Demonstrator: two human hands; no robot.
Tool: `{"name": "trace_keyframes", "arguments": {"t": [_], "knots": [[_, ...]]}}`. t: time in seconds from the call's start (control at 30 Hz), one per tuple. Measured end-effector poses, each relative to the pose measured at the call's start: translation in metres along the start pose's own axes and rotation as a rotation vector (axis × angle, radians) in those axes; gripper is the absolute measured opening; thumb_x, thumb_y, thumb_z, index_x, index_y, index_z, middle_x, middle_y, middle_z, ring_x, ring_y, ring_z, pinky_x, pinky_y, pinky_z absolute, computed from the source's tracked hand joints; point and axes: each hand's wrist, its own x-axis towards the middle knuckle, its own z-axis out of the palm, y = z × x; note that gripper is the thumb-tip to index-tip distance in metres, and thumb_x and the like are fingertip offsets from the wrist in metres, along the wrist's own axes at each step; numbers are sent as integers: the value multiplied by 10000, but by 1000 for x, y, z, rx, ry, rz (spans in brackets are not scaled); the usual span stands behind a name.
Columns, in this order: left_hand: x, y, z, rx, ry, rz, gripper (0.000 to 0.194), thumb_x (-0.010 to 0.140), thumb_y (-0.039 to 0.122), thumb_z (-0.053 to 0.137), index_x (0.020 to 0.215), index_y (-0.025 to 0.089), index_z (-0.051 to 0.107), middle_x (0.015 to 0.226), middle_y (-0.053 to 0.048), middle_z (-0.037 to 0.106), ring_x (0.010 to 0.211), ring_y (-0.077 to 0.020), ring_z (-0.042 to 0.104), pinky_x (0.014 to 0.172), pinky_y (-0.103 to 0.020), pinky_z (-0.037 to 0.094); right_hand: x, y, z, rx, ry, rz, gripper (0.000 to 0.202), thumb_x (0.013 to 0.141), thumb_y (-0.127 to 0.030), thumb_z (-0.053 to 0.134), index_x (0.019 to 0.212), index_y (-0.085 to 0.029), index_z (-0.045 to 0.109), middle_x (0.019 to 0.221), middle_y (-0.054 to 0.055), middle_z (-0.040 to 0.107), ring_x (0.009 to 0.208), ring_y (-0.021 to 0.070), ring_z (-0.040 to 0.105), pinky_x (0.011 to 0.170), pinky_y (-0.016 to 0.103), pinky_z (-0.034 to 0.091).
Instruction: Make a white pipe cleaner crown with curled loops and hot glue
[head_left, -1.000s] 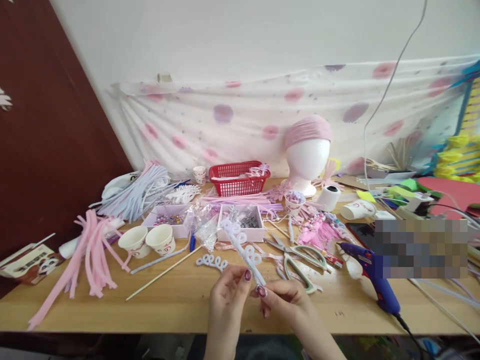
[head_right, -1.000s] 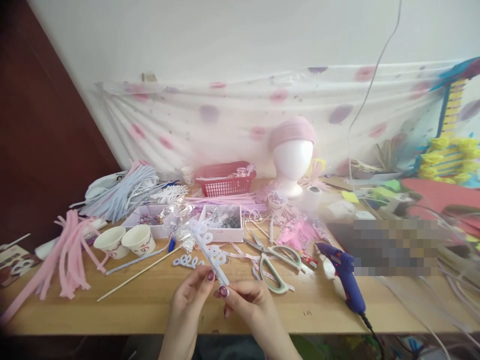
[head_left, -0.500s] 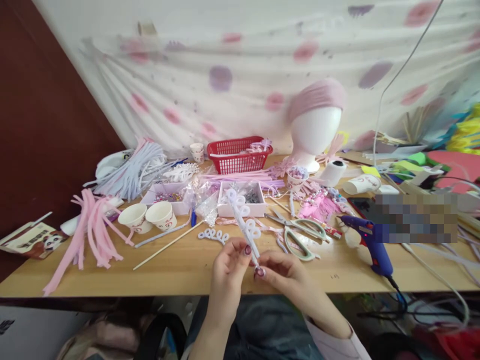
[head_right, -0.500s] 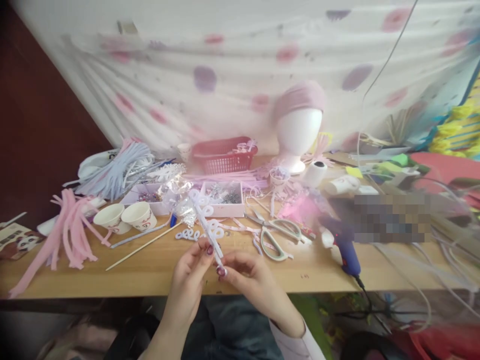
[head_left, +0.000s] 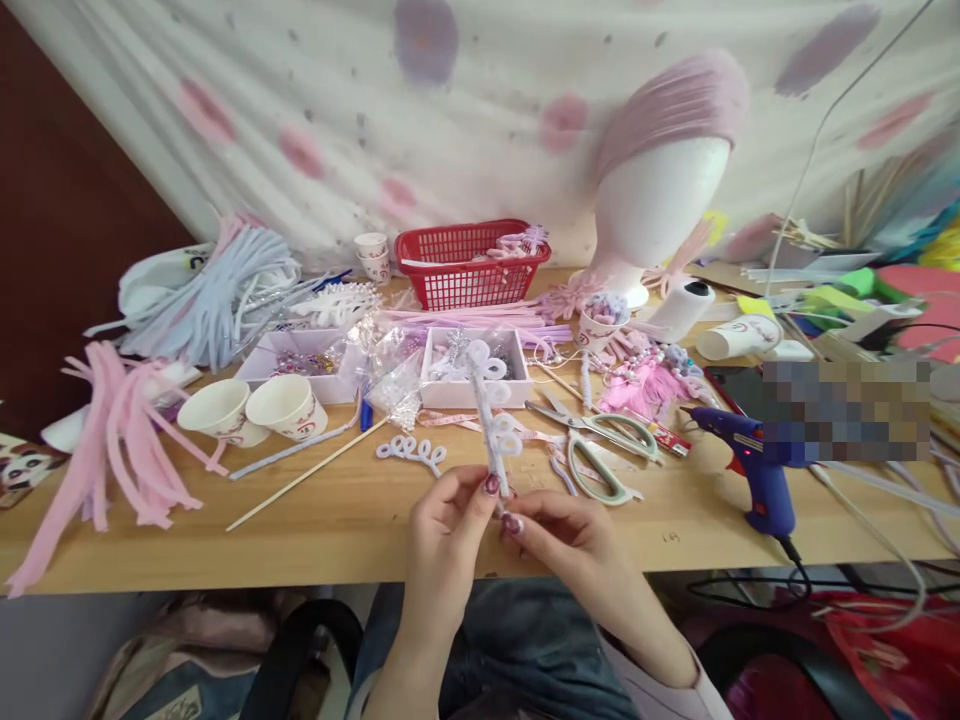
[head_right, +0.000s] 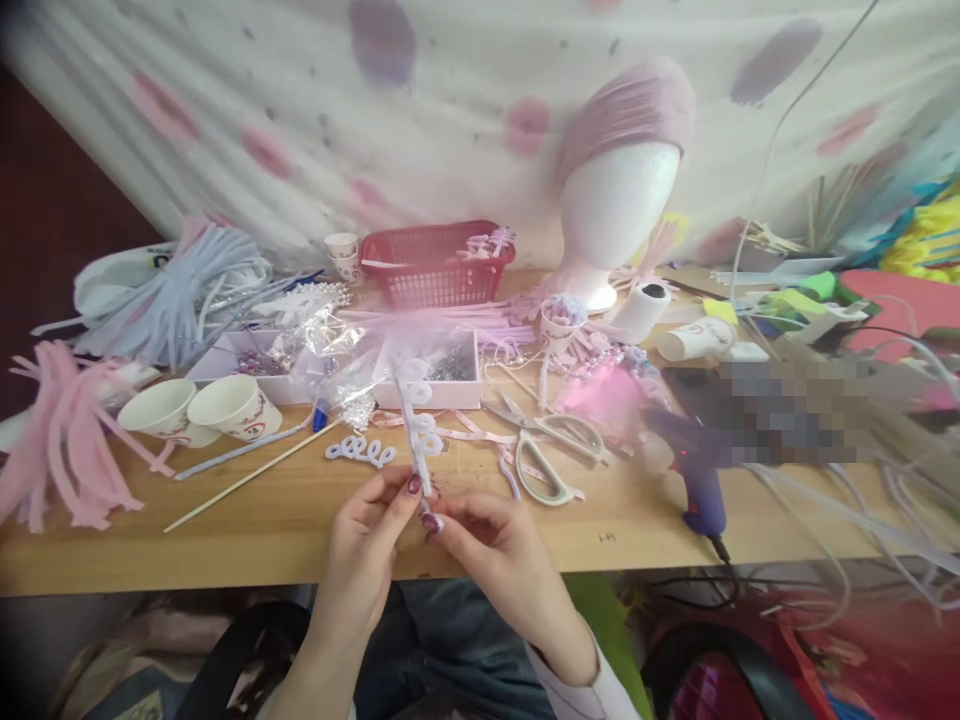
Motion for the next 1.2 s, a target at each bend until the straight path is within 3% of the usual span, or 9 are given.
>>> {"name": "trace_keyframes", "arguments": {"t": [0.1,0.17,0.47,0.63,0.93,1.1,1.2], "knots": [[-4,4,1,134,11,18,153,786,333,771,787,181,756,699,-21,750,717,-152,691,699,-213,531,0,-12,-14,-37,152,-66,255,813,-451,778,882,-206,791,704,18,683,584,106,576,524,187,480],[-8,6,1,247,-12,33,139,808,322,743,785,186,752,742,-33,763,732,-165,698,711,-226,537,2,-19,-18,-3,184,-97,246,828,-432,771,958,-223,778,714,6,673,555,93,560,495,173,482],[-11,2,-9,605,-97,267,92,862,240,673,834,228,759,796,-8,765,722,-161,695,684,-219,535,14,-20,-12,109,66,-95,121,827,-312,793,802,-201,752,641,-28,650,546,64,557,520,138,467],[-11,3,-6,599,-79,270,91,860,227,665,804,227,737,756,11,739,684,-144,673,675,-211,522,18,-22,-14,93,50,-67,133,769,-241,837,727,-172,732,599,-27,653,525,61,539,519,146,437],[-15,4,0,504,-79,229,94,867,220,652,794,222,711,745,15,706,674,-138,666,715,-221,520,18,-22,-14,124,88,11,266,802,-353,811,664,-163,685,530,-28,636,460,50,522,490,144,427],[-12,4,-1,483,-111,188,93,865,232,658,797,220,720,754,4,717,695,-150,680,719,-229,522,19,-19,-15,155,95,70,252,712,-323,882,667,-166,690,536,-28,648,453,61,541,482,157,443],[-9,3,-3,467,-98,131,95,854,255,670,789,214,724,729,-3,722,690,-159,677,712,-236,526,20,-19,-17,130,61,65,251,755,-365,848,700,-169,701,567,-20,654,481,72,556,508,173,461]]}}
